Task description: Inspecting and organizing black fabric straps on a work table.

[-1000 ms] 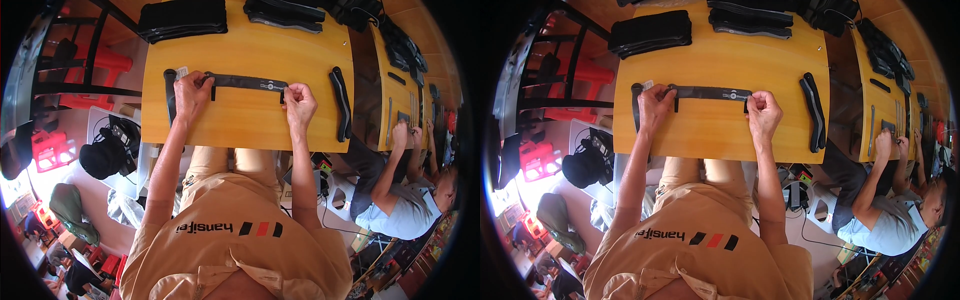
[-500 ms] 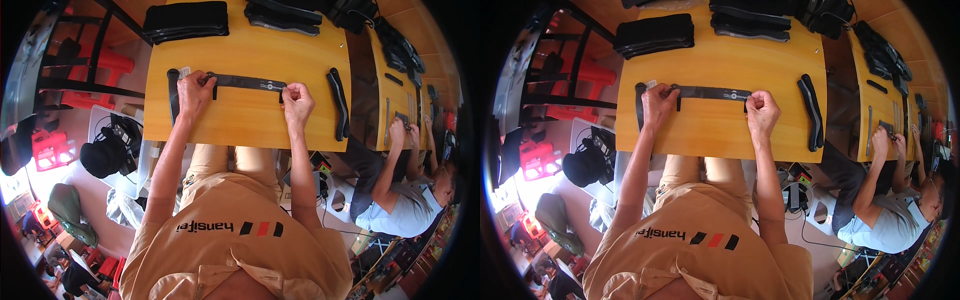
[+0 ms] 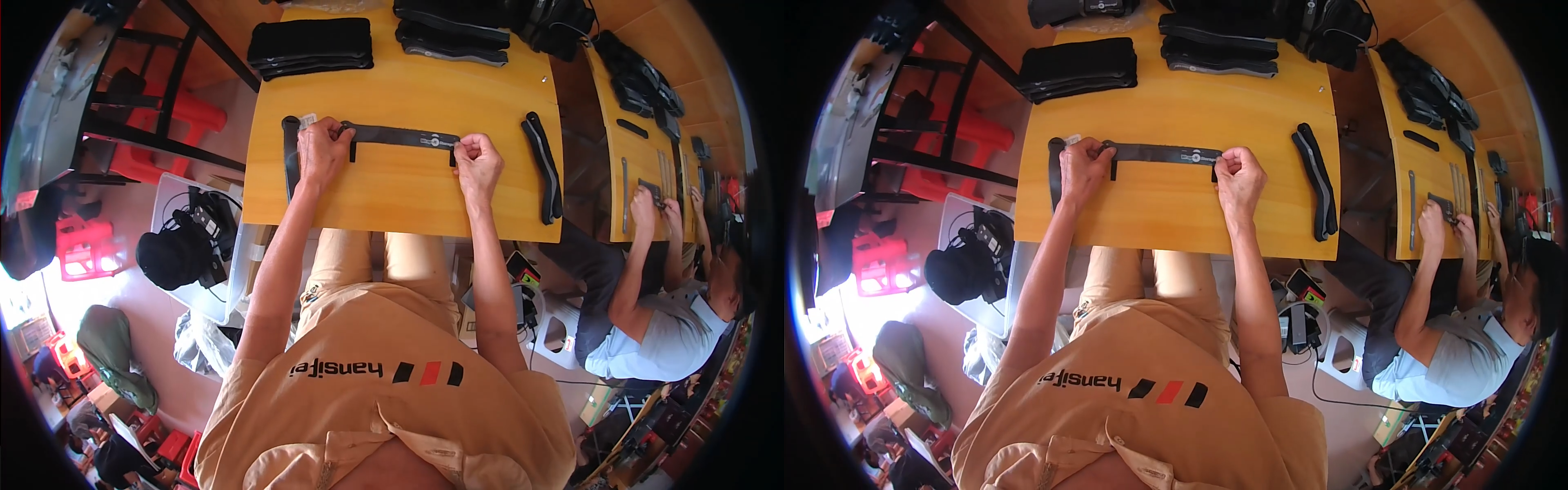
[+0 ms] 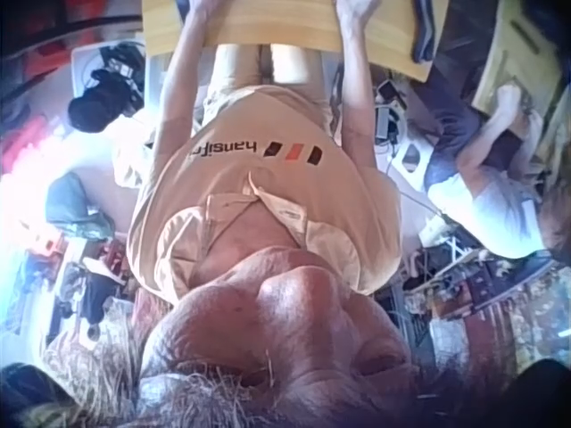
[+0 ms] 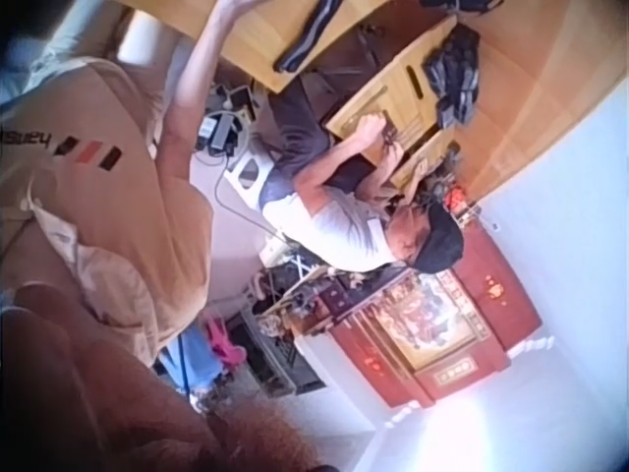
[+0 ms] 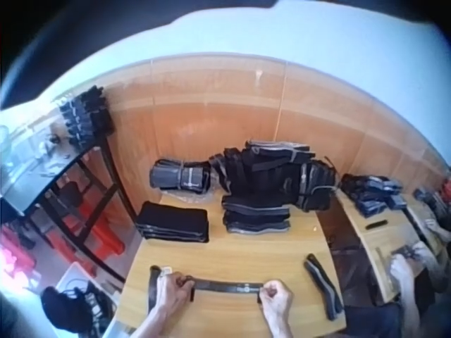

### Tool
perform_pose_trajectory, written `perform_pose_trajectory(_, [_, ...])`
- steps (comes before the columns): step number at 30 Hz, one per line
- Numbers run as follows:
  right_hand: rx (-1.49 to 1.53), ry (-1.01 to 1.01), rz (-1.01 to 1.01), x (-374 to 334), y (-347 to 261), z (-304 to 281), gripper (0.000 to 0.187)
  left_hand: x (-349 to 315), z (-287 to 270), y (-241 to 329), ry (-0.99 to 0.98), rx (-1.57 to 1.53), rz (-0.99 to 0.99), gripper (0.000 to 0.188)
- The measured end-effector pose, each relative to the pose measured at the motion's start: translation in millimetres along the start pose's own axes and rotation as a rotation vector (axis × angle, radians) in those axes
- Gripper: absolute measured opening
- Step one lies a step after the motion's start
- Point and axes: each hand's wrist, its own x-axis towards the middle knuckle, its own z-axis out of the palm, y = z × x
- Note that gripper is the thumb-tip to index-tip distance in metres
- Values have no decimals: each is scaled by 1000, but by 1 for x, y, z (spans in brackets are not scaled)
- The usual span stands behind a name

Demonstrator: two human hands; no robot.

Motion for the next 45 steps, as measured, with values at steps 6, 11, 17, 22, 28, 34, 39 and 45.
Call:
perform_pose_trajectory(6, [-10,-40,59,3,-9,-5,5,1,2,-1,26,10,32,25])
perform_pose_trajectory(11, [-49,-95,82,9,-9,-7,3,5,3,-10,14,-11,3,28])
perform_pose_trajectory(17, [-136,-136,47,12,-11,-12,4,10,5,-24,40,-47,114,25])
perform_pose_trajectory(22, [-198,-78,-130,-4,0,-31,9,-23,-12,17,180,122,283,30])
perform_pose_trajectory(28, [-544,-177,-644,-43,-22,-17,26,-66,17,29,-84,363,633,55])
perform_pose_trajectory(34, [-717,-321,-700,-39,-21,-12,44,-64,33,23,-213,547,719,68])
perform_pose_trajectory(39, [-793,-321,-718,-37,-15,-11,43,-61,32,20,-236,538,705,67])
perform_pose_trajectory(45, [-842,-320,-710,-35,-13,-8,42,-56,30,15,-281,525,682,70])
